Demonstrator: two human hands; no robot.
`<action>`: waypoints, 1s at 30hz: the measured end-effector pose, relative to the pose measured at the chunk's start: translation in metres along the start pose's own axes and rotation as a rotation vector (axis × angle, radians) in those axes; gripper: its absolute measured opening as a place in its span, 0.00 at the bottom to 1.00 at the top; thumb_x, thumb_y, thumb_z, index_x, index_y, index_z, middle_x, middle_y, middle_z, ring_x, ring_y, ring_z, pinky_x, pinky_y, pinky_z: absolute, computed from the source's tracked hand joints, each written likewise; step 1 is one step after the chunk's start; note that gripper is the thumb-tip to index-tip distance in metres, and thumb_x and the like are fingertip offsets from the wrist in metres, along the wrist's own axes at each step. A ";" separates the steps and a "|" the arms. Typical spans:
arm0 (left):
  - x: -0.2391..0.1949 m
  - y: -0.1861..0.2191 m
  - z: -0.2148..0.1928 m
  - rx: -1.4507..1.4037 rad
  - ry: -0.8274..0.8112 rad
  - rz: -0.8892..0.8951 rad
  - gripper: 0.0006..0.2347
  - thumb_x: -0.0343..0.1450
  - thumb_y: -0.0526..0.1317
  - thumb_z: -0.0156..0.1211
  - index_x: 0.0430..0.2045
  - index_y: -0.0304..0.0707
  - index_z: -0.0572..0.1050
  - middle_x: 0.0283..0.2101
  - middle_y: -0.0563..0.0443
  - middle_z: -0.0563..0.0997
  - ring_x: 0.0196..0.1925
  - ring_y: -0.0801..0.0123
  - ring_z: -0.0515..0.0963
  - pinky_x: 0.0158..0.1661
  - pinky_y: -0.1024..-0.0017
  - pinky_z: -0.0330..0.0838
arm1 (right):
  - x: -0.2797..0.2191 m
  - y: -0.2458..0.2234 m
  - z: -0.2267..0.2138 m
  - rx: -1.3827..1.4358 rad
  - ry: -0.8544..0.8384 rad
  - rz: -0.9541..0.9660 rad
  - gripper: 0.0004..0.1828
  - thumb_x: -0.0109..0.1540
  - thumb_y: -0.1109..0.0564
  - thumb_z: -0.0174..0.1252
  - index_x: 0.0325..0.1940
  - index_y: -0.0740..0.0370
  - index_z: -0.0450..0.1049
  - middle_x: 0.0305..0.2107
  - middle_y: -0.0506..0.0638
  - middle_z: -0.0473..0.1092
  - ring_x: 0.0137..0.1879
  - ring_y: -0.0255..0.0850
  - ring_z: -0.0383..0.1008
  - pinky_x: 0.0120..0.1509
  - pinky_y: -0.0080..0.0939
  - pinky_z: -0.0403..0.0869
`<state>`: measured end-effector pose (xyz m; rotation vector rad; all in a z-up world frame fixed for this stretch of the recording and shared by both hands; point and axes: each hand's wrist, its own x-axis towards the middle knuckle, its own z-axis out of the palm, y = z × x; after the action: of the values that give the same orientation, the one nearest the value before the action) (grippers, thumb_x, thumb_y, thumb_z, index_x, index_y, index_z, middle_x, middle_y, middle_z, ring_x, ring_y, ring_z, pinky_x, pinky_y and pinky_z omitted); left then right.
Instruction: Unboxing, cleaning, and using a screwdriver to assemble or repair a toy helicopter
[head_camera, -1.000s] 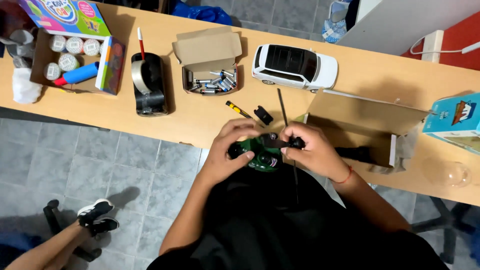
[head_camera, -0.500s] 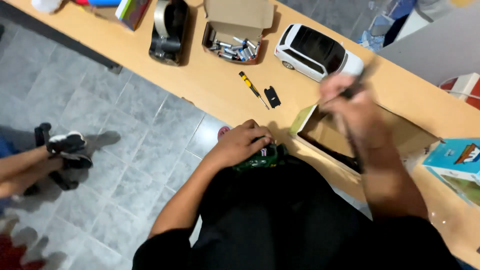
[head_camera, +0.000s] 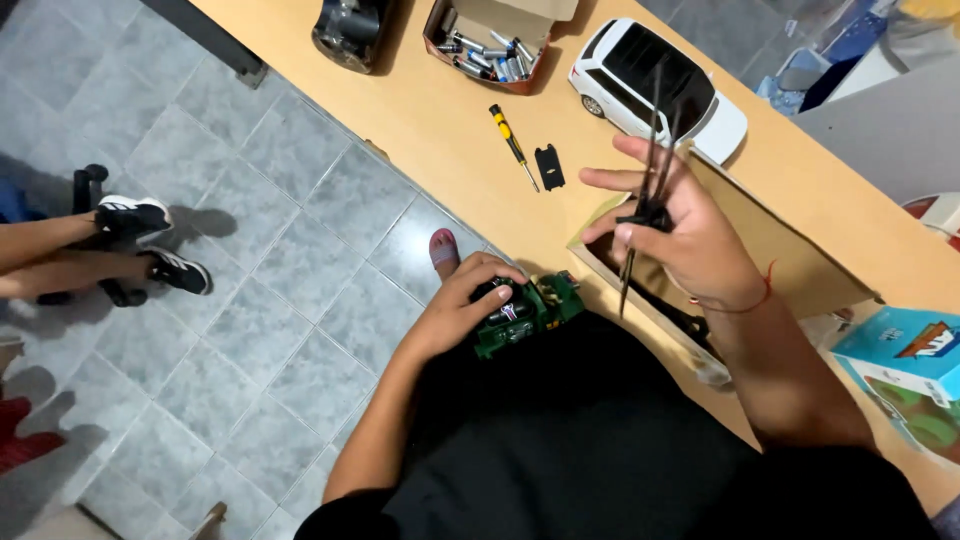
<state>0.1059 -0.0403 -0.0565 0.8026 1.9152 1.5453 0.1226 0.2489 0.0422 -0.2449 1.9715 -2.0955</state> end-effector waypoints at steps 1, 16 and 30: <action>-0.002 -0.002 0.004 -0.037 0.049 -0.007 0.11 0.78 0.44 0.50 0.48 0.45 0.76 0.48 0.52 0.74 0.56 0.67 0.71 0.63 0.70 0.60 | -0.005 0.007 -0.004 0.051 0.068 0.006 0.37 0.64 0.71 0.53 0.73 0.58 0.46 0.67 0.70 0.61 0.52 0.53 0.79 0.47 0.38 0.80; 0.001 -0.024 0.012 -0.053 0.226 -0.001 0.12 0.76 0.43 0.55 0.47 0.38 0.80 0.48 0.42 0.76 0.56 0.55 0.73 0.62 0.56 0.61 | -0.064 0.048 -0.038 -0.854 0.141 0.189 0.21 0.67 0.56 0.56 0.63 0.66 0.70 0.46 0.68 0.75 0.51 0.67 0.77 0.55 0.66 0.74; -0.001 -0.020 0.006 0.009 0.356 -0.065 0.09 0.77 0.38 0.51 0.43 0.36 0.78 0.51 0.39 0.74 0.58 0.54 0.72 0.62 0.56 0.61 | -0.101 0.112 -0.039 -0.855 0.160 0.490 0.22 0.68 0.49 0.53 0.62 0.62 0.69 0.48 0.66 0.74 0.57 0.63 0.76 0.58 0.60 0.75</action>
<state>0.1084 -0.0401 -0.0773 0.4855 2.1733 1.7314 0.2150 0.3104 -0.0666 0.2479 2.5774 -0.9289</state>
